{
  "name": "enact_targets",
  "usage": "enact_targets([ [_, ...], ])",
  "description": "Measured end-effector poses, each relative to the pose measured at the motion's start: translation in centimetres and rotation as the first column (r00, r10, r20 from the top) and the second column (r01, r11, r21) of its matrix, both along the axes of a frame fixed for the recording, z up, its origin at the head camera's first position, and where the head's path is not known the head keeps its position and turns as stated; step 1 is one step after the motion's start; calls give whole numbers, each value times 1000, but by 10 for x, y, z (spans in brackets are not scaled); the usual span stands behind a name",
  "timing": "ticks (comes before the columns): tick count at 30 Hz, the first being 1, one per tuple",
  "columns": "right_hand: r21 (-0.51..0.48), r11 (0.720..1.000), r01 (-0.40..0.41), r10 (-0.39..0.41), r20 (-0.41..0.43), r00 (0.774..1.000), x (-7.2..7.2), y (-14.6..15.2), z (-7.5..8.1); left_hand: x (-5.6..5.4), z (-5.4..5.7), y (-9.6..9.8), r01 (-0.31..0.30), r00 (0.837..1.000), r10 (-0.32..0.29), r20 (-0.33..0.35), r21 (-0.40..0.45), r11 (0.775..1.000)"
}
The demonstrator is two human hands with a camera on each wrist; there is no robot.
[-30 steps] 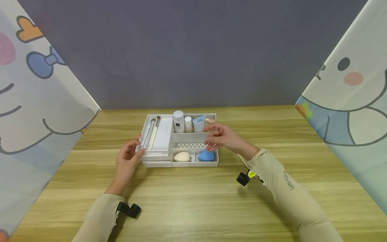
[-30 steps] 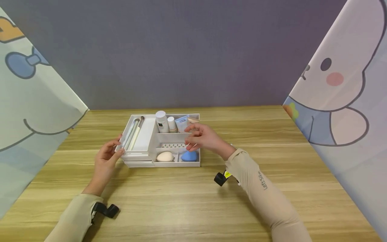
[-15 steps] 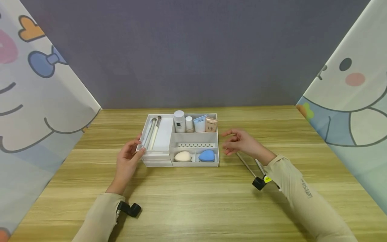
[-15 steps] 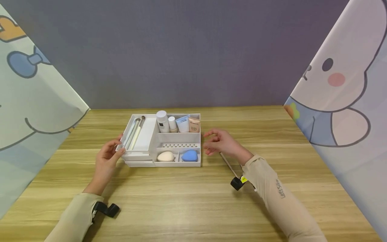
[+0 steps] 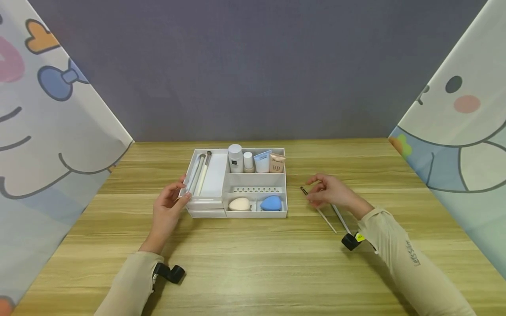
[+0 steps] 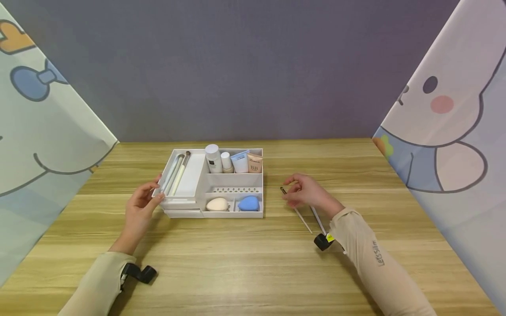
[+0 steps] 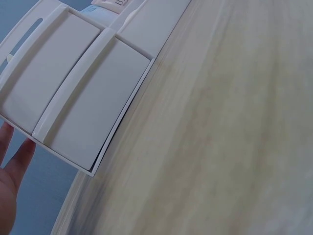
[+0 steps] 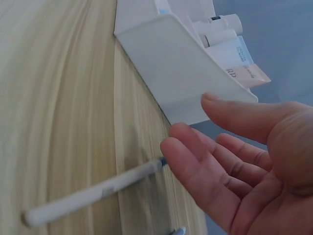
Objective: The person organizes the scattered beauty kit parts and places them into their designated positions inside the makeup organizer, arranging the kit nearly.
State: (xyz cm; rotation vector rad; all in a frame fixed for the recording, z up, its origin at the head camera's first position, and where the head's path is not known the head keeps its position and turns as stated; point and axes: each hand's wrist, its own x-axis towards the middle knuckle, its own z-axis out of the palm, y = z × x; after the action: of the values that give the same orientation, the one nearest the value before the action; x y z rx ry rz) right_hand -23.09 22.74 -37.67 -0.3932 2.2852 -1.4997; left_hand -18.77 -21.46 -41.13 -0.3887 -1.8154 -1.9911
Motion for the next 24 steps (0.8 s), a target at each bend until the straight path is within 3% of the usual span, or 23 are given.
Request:
enact_targets([
  [10,157,987,-44,48,-25,999,1,7,-4,0,-1,0,-9,1000,9,4,-3,1000],
  [19,307,948,-86,93,-10,996,2,6,-10,0,-1,1,-15,1000,15,4,-3,1000],
  [24,342,936,-80,84,2,996,2,2,-10,0,-1,1,-11,1000,11,-9,5,1000],
])
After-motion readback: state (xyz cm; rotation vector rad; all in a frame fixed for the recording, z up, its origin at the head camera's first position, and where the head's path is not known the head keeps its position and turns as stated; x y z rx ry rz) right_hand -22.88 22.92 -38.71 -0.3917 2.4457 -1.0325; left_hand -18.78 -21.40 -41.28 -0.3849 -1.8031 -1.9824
